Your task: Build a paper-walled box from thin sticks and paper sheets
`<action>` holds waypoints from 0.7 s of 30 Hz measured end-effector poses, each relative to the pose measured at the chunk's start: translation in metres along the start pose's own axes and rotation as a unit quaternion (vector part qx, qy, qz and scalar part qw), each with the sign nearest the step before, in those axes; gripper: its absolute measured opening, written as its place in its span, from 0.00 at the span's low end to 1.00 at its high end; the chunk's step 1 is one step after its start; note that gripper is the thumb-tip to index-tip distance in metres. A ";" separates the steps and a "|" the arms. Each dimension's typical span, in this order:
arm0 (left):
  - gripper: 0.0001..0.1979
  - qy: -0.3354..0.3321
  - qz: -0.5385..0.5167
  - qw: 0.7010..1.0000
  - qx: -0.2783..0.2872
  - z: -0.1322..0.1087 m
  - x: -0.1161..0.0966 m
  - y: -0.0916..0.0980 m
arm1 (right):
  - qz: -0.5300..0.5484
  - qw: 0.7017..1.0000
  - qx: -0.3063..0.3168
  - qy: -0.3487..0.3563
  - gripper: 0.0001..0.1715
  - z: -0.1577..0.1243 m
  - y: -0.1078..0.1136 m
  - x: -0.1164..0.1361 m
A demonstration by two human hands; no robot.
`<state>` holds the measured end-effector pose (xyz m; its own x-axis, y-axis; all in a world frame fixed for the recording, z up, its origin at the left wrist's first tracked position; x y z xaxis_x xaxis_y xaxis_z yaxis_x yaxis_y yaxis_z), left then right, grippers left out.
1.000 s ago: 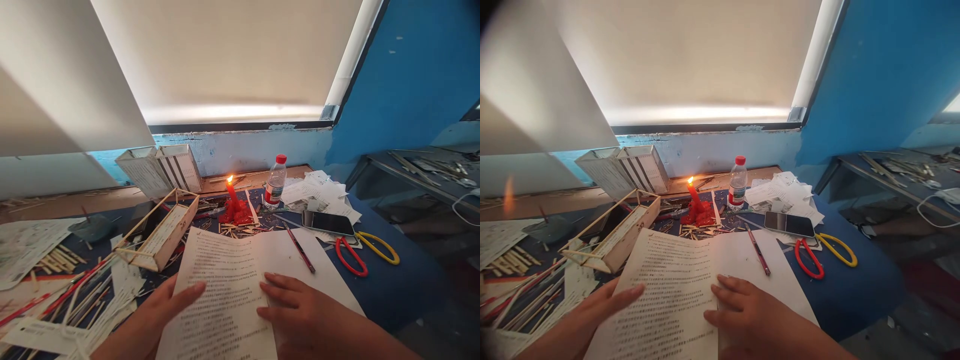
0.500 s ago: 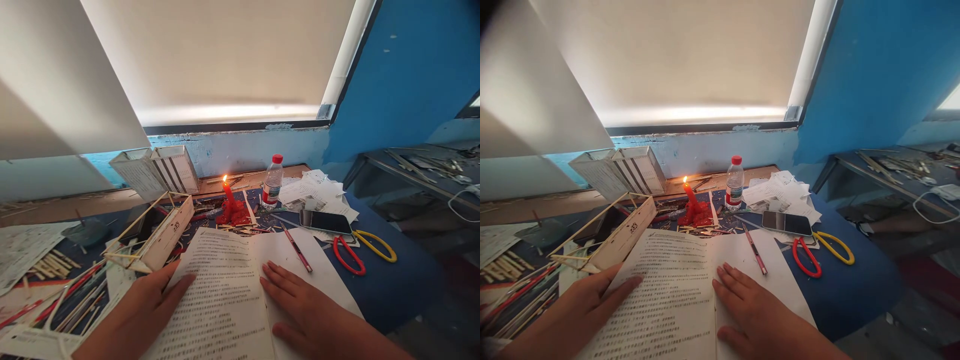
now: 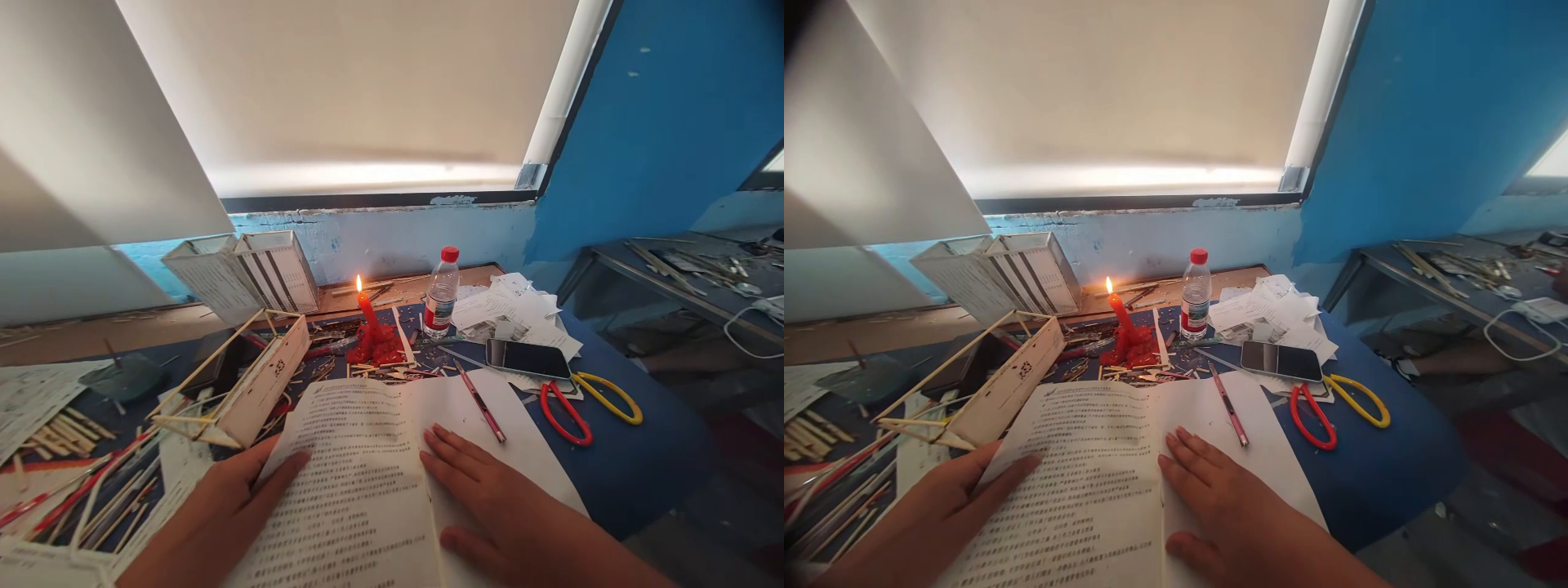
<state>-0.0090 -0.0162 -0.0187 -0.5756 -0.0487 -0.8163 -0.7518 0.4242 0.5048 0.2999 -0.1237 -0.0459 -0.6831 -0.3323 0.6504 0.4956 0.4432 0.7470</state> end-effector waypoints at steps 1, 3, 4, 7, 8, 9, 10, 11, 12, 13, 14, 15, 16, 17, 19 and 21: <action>0.23 0.014 0.001 1.000 0.021 0.001 0.003 -0.002 | 0.001 1.000 0.000 0.000 0.46 0.000 0.000 0.000; 0.25 0.038 0.005 0.998 0.048 0.003 0.009 -0.005 | 0.000 1.000 0.000 -0.002 0.45 0.000 0.000 -0.001; 0.25 0.040 0.002 0.998 0.047 0.004 0.011 -0.006 | -0.001 1.000 0.002 -0.004 0.45 0.000 0.000 -0.001; 0.23 0.028 -0.004 0.999 0.026 0.007 0.017 -0.007 | -0.002 1.000 0.008 -0.007 0.45 0.000 0.001 0.000; 0.23 0.024 -0.003 0.999 0.021 0.007 0.020 -0.007 | 0.000 1.000 0.008 -0.006 0.45 0.000 0.001 0.000; 0.23 0.025 -0.003 0.999 0.020 0.007 0.023 -0.008 | 0.002 1.000 0.006 -0.003 0.45 0.000 0.000 0.001; 0.23 0.027 -0.005 0.999 0.020 0.007 0.026 -0.008 | 0.002 1.000 0.002 0.001 0.45 -0.001 0.000 0.001; 0.23 0.030 -0.010 0.999 0.021 0.007 0.029 -0.009 | 0.000 1.000 -0.002 0.006 0.46 -0.001 -0.001 0.001; 0.23 0.034 -0.015 0.999 0.023 0.007 0.032 -0.009 | -0.005 1.000 -0.008 0.014 0.46 -0.001 -0.001 0.001; 0.23 0.037 -0.022 0.999 0.021 0.007 0.034 -0.009 | -0.015 0.999 -0.016 0.023 0.45 -0.001 0.000 0.000; 0.23 0.036 -0.030 0.999 0.019 0.006 0.035 -0.009 | -0.032 0.999 -0.033 0.029 0.43 -0.001 0.001 -0.001; 0.23 0.036 -0.038 0.998 0.019 0.006 0.036 -0.010 | -0.054 0.996 -0.061 0.030 0.38 -0.001 0.005 -0.003; 0.23 0.036 -0.044 0.998 0.019 0.006 0.036 -0.010 | -0.081 0.991 -0.100 0.023 0.33 0.000 0.010 -0.005; 0.22 0.036 -0.051 0.998 0.020 0.006 0.037 -0.010 | -0.109 0.983 -0.146 0.005 0.28 0.001 0.016 -0.010; 0.21 0.041 -0.069 0.997 0.021 0.005 0.037 -0.011 | -0.160 0.957 -0.235 -0.064 0.24 0.002 0.029 -0.021; 0.21 0.055 -0.091 0.994 0.024 0.004 0.038 -0.012 | -0.195 0.931 -0.266 -0.154 0.24 0.003 0.037 -0.035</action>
<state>-0.0205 -0.0197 -0.0568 -0.4647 -0.2272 -0.8558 -0.8321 0.4424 0.3344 0.3402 -0.0929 -0.0419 -0.9477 -0.0914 0.3058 0.3172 -0.1636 0.9341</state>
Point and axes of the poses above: each hand's wrist, its own z-axis towards the middle knuckle, its own y-axis out of the back of the hand, x = y × z, the point moved 3 cm from there along z, towards the middle knuckle, and after that the axes turned 3 degrees about y, right-handed, at the moved point
